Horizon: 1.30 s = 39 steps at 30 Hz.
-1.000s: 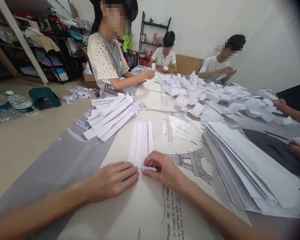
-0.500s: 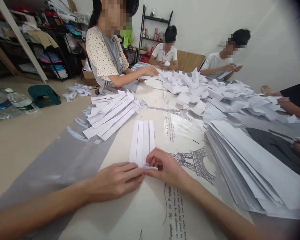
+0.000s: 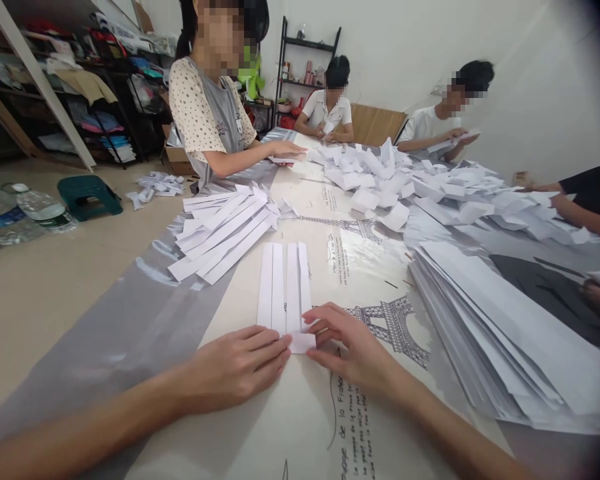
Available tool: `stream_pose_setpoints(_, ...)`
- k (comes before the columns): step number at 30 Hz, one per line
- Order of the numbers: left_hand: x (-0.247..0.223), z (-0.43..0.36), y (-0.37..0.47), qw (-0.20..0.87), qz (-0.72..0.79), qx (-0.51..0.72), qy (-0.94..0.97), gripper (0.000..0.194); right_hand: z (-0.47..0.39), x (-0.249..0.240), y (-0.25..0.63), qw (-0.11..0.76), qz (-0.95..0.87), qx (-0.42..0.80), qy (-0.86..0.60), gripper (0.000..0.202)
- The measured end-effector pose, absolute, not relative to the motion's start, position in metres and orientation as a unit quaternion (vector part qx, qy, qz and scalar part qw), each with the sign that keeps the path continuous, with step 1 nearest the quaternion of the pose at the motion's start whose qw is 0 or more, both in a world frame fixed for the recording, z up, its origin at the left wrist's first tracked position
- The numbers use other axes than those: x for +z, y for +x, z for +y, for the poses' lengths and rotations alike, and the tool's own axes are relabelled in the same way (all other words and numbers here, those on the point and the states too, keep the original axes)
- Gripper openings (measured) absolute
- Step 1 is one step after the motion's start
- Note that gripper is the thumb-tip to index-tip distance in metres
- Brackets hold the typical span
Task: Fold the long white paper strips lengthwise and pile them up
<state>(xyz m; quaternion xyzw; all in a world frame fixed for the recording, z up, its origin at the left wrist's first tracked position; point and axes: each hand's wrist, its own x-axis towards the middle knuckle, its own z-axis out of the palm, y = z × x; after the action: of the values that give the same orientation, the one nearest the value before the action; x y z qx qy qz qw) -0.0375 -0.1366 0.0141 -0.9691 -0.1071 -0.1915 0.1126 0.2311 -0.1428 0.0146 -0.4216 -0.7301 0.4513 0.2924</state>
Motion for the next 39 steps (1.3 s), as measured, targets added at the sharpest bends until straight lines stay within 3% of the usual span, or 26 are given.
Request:
stream_pose_setpoints(4,0.012,-0.139,-0.036,0.127,-0.112,-0.192,-0.967,0.021,-0.146,0.013,0.236,0.304,-0.707,0.441,-0.463,0.044)
stream_pose_setpoints(9,0.012,-0.139,-0.031,0.123,-0.121,-0.235,-0.957,0.016,-0.144,0.014,0.235,0.27,-0.68,0.471,-0.493,0.035)
stream_pose_setpoints(16,0.016,-0.138,-0.032,0.098,-0.119,-0.248,-0.957,0.015,-0.145,0.01,0.236,0.255,-0.718,0.417,-0.495,0.018)
stream_pose_setpoints(23,0.018,-0.141,-0.028,0.114,-0.108,-0.249,-0.956,0.011,-0.143,0.014,0.233,0.252,-0.641,0.505,-0.519,0.021)
stream_pose_setpoints(31,0.015,-0.137,-0.03,0.131,-0.092,-0.192,-0.968,0.026,-0.141,0.021,0.225,0.249,-0.672,0.438,-0.543,0.008)
stream_pose_setpoints(39,0.017,-0.119,-0.028,-0.029,-0.138,-0.166,-0.976,0.041,-0.14,0.019,0.225,0.266,-0.662,0.476,-0.514,0.013)
